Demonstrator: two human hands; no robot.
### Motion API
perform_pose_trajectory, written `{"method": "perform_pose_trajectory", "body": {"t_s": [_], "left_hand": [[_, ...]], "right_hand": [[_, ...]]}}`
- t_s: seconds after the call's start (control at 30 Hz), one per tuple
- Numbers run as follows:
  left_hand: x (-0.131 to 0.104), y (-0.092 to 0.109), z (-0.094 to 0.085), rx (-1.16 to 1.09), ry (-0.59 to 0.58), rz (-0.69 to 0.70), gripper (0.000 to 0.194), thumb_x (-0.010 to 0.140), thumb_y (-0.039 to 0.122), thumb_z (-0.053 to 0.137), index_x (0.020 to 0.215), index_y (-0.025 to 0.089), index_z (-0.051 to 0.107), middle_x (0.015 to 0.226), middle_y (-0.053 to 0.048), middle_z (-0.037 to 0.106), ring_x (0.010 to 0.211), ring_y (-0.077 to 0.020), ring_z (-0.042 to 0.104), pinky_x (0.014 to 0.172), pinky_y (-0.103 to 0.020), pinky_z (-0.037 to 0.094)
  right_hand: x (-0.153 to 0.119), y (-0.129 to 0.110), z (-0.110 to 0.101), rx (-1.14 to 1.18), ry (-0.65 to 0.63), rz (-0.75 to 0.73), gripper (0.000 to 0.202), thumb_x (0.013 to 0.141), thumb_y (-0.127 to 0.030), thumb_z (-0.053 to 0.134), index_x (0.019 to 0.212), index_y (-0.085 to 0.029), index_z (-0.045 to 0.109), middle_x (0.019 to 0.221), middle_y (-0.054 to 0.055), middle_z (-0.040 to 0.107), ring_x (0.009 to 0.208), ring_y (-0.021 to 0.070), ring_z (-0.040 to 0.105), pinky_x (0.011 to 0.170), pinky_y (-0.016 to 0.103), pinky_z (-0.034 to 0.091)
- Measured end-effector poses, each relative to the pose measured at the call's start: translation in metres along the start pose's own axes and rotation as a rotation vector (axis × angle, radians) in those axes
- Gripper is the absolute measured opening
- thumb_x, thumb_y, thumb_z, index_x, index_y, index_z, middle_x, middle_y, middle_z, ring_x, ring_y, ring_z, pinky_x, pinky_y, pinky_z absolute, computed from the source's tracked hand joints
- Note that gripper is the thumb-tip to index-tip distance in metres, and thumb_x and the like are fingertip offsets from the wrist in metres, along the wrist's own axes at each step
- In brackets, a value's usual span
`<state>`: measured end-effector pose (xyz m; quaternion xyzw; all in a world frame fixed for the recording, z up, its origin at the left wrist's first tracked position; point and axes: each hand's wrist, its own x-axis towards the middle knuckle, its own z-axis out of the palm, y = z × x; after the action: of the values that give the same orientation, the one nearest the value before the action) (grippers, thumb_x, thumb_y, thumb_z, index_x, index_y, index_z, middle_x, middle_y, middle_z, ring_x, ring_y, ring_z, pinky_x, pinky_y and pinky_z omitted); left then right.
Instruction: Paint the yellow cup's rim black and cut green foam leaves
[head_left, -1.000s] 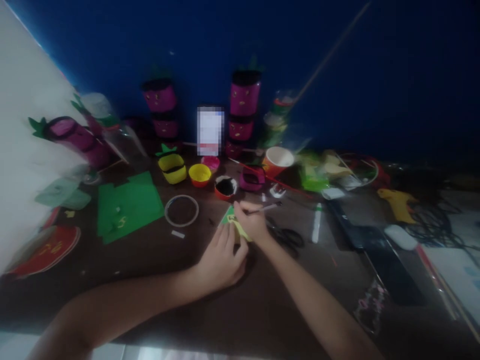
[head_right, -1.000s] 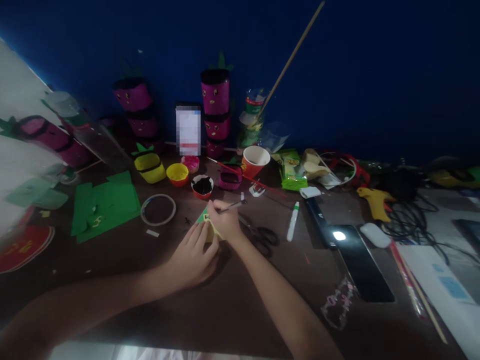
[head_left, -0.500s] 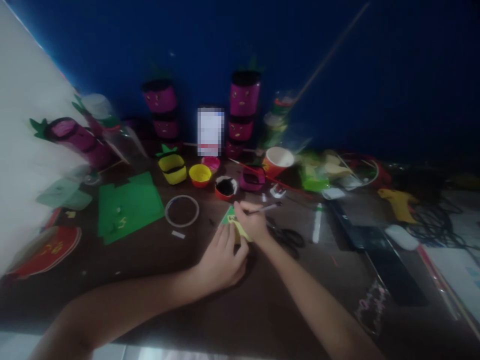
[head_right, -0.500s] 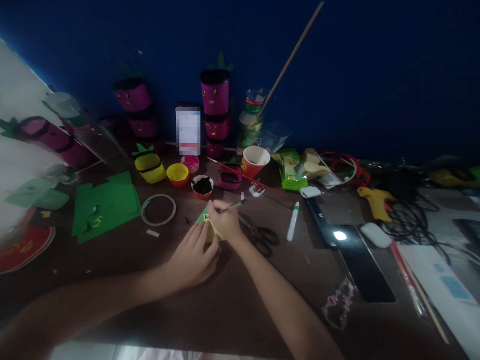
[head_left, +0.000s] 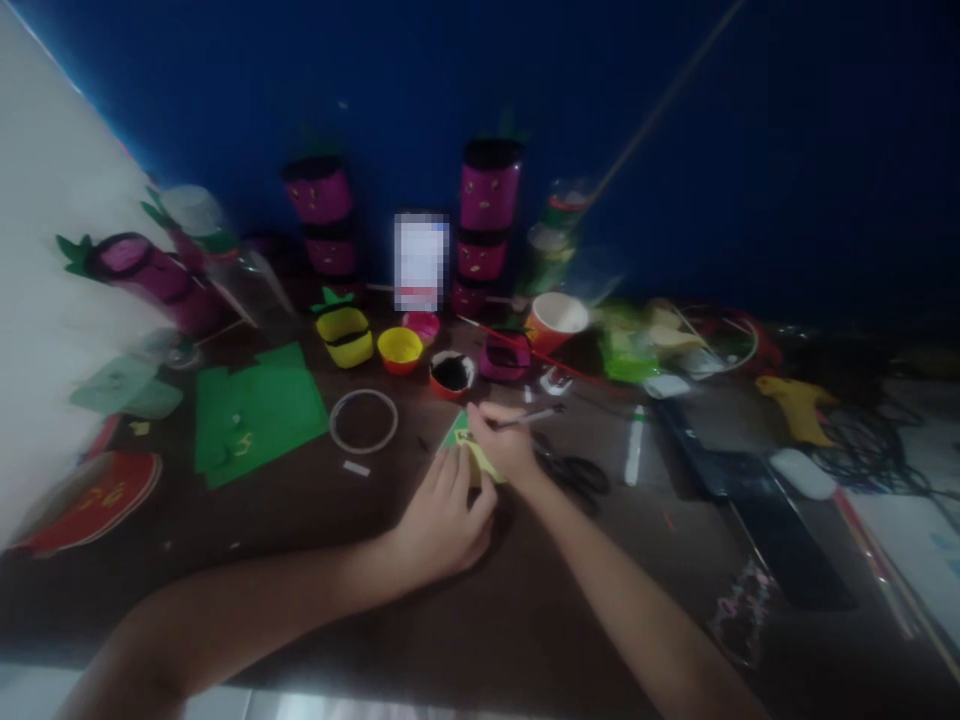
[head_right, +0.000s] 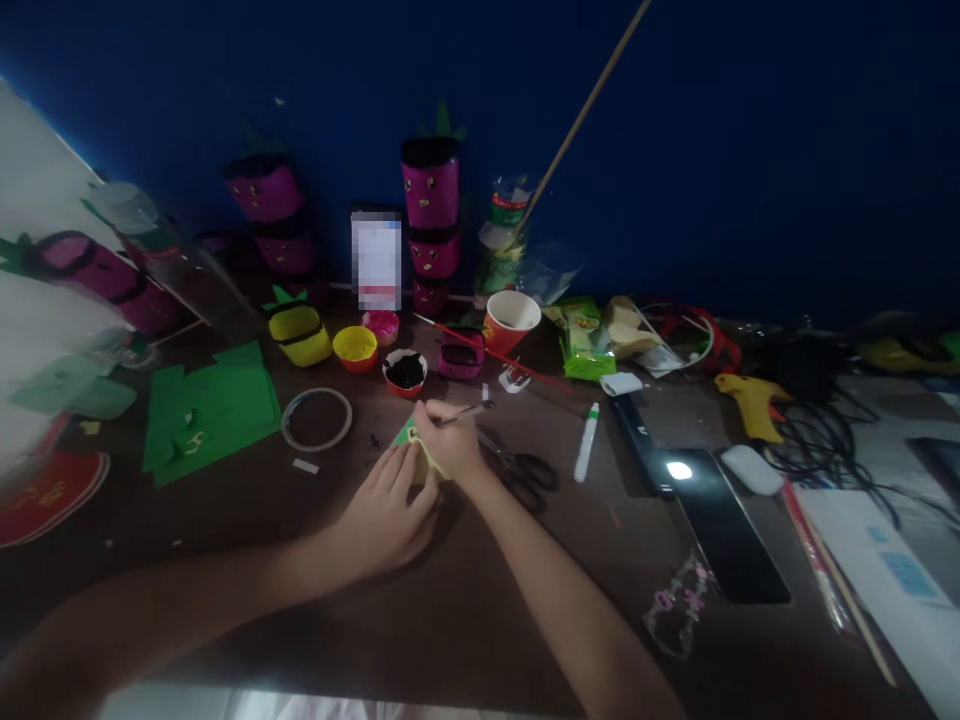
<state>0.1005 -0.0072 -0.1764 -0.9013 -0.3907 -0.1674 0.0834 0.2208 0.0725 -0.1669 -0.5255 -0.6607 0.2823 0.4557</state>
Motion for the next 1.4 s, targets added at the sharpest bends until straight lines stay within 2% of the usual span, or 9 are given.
{"method": "perform_pose_trajectory", "body": {"t_s": [0.47, 1.4], "left_hand": [[-0.0002, -0.0003, 0.0011, 0.0, 0.001, -0.002, 0.041, 0.078, 0.034, 0.05, 0.11, 0.008, 0.051, 0.117, -0.028, 0.054, 0.115, -0.0369, 0.049, 0.097, -0.049, 0.036], [0.0001, -0.0005, -0.0007, 0.01, 0.017, -0.008, 0.038, 0.079, 0.034, 0.049, 0.108, 0.009, 0.053, 0.116, -0.027, 0.055, 0.114, -0.0355, 0.05, 0.099, -0.047, 0.035]], "right_hand": [[-0.0005, 0.004, 0.0009, 0.005, -0.039, 0.026, 0.04, 0.08, -0.029, 0.045, 0.046, -0.019, 0.027, 0.043, -0.006, 0.027, 0.043, 0.0074, 0.028, 0.044, 0.023, 0.025], [0.0, 0.0007, 0.0009, 0.007, 0.005, 0.025, 0.039, 0.08, -0.027, 0.045, 0.046, -0.019, 0.027, 0.043, -0.006, 0.028, 0.043, 0.0076, 0.028, 0.044, 0.023, 0.025]]}}
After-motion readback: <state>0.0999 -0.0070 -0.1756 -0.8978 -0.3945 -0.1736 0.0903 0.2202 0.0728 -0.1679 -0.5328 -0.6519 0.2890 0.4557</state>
